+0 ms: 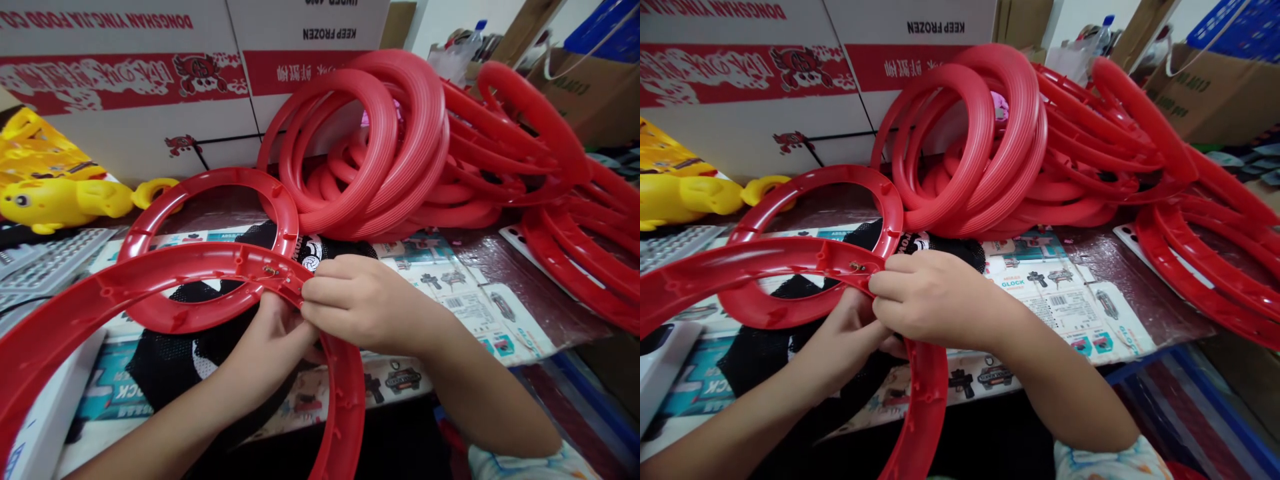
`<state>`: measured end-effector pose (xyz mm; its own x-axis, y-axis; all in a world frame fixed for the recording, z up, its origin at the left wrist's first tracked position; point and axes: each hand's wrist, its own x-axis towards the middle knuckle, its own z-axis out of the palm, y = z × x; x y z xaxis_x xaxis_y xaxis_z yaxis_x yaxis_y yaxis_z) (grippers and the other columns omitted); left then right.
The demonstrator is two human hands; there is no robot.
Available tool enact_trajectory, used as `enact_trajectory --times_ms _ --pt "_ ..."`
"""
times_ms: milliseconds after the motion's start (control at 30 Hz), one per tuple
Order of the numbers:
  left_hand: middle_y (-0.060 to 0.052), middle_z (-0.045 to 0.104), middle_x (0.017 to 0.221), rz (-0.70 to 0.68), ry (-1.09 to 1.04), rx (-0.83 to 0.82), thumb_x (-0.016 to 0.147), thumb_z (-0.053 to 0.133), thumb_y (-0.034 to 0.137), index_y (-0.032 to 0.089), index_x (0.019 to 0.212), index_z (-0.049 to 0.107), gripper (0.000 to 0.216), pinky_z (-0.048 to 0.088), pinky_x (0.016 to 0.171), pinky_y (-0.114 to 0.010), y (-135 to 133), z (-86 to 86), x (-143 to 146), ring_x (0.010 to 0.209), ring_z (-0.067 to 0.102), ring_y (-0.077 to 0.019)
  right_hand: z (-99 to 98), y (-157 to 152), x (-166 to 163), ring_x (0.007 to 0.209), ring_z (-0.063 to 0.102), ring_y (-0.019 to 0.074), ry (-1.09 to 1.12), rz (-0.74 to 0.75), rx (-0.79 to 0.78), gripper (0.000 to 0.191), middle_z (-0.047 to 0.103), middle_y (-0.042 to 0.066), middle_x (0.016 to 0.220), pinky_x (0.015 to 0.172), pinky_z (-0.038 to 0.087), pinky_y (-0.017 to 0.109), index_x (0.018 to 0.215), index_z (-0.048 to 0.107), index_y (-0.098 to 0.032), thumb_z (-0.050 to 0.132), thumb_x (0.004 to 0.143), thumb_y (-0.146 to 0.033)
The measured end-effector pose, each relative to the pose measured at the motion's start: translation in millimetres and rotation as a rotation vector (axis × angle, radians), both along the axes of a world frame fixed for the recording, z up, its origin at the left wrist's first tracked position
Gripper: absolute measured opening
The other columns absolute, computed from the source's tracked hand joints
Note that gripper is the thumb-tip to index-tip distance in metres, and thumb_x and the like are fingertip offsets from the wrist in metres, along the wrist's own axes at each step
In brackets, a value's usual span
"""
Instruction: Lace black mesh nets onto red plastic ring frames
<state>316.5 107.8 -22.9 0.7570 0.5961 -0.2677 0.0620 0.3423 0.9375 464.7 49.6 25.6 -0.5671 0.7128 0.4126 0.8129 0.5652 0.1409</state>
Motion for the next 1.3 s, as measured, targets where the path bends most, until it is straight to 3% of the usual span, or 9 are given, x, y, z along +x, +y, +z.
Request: enact_trajectory --times_ms 133,300,467,800,1033,1300 --pt "-0.005 0.066 0.092 0.003 0.029 0.038 0.066 0.069 0.017 0.017 0.096 0.047 0.037 0.055 0.047 -0.021 -3 -4.3 0 0.087 0.069 -0.0250 -5.3 3 -1 0.075 0.047 0.0129 0.063 0.034 -0.066 0.024 0.060 0.003 0.082 0.068 0.038 0.027 0.076 0.064 -0.015 0.047 0.094 -0.013" --pt "0.004 0.061 0.074 0.006 0.017 0.042 0.073 0.068 0.021 0.019 0.094 0.044 0.032 0.058 0.050 -0.023 -8 -6.7 -2 0.067 0.067 -0.0159 -8.1 8 5 0.081 0.053 0.0120 0.318 0.002 -0.257 0.020 0.063 0.004 0.086 0.073 0.043 0.025 0.081 0.067 -0.016 0.050 0.091 -0.013" --pt "0.002 0.065 0.077 -0.031 -0.037 0.012 0.079 0.068 0.027 0.018 0.097 0.042 0.032 0.058 0.045 -0.023 -5 -3.7 -5 0.052 0.063 -0.0108 -9.0 11 10 0.080 0.056 0.0119 0.519 0.000 -0.224 0.016 0.064 0.006 0.086 0.073 0.047 0.025 0.080 0.066 -0.013 0.053 0.089 -0.012" --pt "-0.007 0.062 0.106 0.016 -0.150 -0.052 0.077 0.071 0.029 0.016 0.103 0.047 0.037 0.062 0.048 -0.030 9 2.0 1 0.075 0.069 -0.0203 -6.6 10 12 0.081 0.054 0.0139 0.422 -0.029 -0.188 0.018 0.065 0.007 0.087 0.074 0.047 0.028 0.086 0.068 -0.012 0.050 0.090 -0.012" --pt "-0.004 0.062 0.095 0.061 -0.140 -0.045 0.071 0.076 0.033 0.017 0.095 0.046 0.041 0.061 0.051 -0.029 9 -0.3 4 0.079 0.068 -0.0215 -5.4 8 10 0.083 0.052 0.0163 0.351 -0.133 -0.266 0.019 0.065 0.008 0.090 0.078 0.046 0.032 0.084 0.066 -0.012 0.048 0.090 -0.012" --pt "-0.001 0.058 0.093 0.070 -0.137 -0.015 0.069 0.078 0.036 0.018 0.091 0.043 0.045 0.062 0.053 -0.032 13 -1.2 5 0.078 0.066 -0.0201 -10.1 9 5 0.082 0.048 0.0173 0.326 -0.152 -0.257 0.023 0.063 0.009 0.091 0.080 0.044 0.034 0.086 0.064 -0.011 0.042 0.092 -0.013"
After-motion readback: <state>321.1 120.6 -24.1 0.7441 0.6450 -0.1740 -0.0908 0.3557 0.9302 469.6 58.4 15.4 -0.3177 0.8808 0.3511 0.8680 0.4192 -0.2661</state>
